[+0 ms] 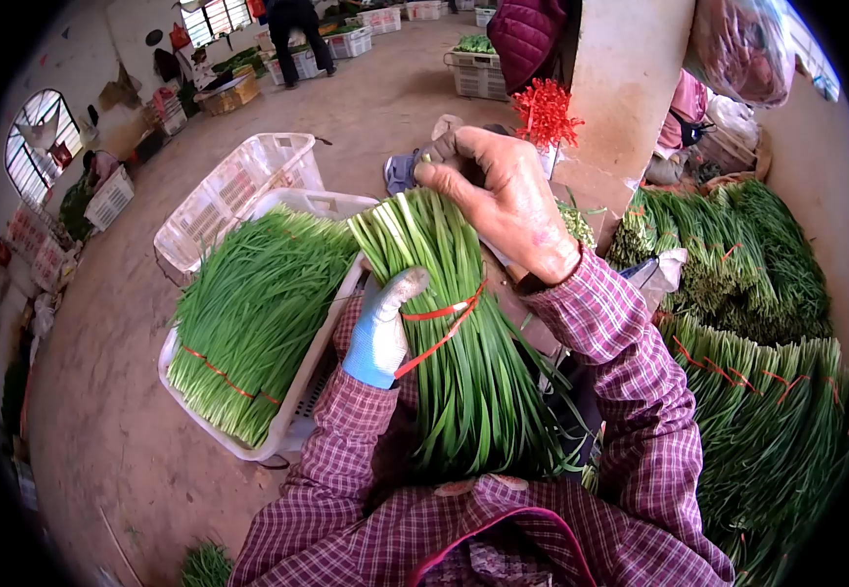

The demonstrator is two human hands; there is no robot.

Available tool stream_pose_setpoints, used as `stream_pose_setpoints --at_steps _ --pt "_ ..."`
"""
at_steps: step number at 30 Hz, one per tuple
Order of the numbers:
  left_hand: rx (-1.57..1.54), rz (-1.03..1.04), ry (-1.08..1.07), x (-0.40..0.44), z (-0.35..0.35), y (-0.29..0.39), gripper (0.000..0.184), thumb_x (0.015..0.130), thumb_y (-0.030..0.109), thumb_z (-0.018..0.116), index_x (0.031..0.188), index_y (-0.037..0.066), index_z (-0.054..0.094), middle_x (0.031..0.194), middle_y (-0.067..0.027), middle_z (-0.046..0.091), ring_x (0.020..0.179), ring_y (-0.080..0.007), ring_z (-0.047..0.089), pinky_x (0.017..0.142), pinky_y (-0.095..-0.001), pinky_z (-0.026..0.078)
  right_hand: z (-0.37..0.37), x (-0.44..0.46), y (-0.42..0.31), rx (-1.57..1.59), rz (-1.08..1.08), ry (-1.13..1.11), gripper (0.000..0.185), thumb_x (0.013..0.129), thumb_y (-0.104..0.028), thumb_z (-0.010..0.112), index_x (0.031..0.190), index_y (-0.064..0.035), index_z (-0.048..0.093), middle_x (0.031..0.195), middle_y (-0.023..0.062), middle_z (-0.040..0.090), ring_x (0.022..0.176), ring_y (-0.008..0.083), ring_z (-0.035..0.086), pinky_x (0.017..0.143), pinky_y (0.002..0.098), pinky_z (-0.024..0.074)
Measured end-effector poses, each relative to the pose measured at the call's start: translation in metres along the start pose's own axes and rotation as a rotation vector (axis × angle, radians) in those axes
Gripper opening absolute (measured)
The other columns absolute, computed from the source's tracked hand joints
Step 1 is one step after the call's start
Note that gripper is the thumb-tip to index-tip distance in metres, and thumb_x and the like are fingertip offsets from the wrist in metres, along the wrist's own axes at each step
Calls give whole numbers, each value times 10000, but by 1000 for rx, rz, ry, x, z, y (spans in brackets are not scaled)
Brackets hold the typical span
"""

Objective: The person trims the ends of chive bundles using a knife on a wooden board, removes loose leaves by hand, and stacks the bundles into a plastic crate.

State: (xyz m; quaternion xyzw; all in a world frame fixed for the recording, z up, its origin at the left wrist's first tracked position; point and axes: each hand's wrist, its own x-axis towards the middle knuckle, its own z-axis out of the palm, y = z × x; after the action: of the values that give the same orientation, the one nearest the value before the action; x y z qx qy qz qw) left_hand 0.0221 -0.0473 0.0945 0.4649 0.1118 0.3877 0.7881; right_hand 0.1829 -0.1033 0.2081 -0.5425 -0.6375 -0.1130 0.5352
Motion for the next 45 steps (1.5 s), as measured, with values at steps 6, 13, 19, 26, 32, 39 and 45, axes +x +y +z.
stream_pose_setpoints --at_steps 6,13,19,26,32,39,45 --pt "15 -17 17 7 -28 -22 387 856 159 612 1199 -12 556 1151 -85 620 1074 -176 592 1006 -340 444 -41 65 1 270 67 339 217 918 -225 643 936 -8 634 818 64 659 689 105 634 612 285 574" --pt "-152 -37 85 12 -47 -12 487 853 200 616 1291 14 509 1215 -114 609 1079 -226 619 972 -405 502 -252 106 94 725 -70 784 314 965 -275 579 1121 -3 588 928 73 650 786 164 651 696 296 552" --pt "-211 -9 134 15 -72 -8 468 853 201 619 1271 13 527 1201 -106 617 1061 -220 626 961 -400 507 -247 38 110 -394 303 509 310 958 -352 572 1192 -159 641 994 55 706 736 113 637 632 287 538" --pt "-128 9 101 9 -47 -1 469 862 187 597 1287 7 514 1207 -109 611 1061 -205 620 973 -377 492 -32 -32 13 -248 -168 -119 227 873 -194 652 1059 -65 630 931 96 653 839 215 658 719 353 562" --pt "-121 29 76 6 -39 -4 462 873 160 562 1302 0 495 1232 -98 578 1095 -183 583 976 -346 472 19 -39 -5 -238 -138 -301 299 803 -173 698 1065 -65 607 902 116 582 843 311 612 707 399 507" --pt "-155 -6 68 1 -29 -1 453 866 138 552 1290 -9 492 1221 -108 579 1099 -188 581 992 -345 462 16 -39 -5 -358 -54 -318 301 746 -168 706 1011 -72 602 878 78 587 851 295 622 702 395 511" --pt "-129 5 55 2 -30 -3 460 866 129 555 1296 -16 484 1214 -107 579 1078 -179 589 989 -340 462 20 -34 -12 -537 -77 -294 268 686 -187 691 892 -54 582 855 82 582 843 282 622 656 393 506"
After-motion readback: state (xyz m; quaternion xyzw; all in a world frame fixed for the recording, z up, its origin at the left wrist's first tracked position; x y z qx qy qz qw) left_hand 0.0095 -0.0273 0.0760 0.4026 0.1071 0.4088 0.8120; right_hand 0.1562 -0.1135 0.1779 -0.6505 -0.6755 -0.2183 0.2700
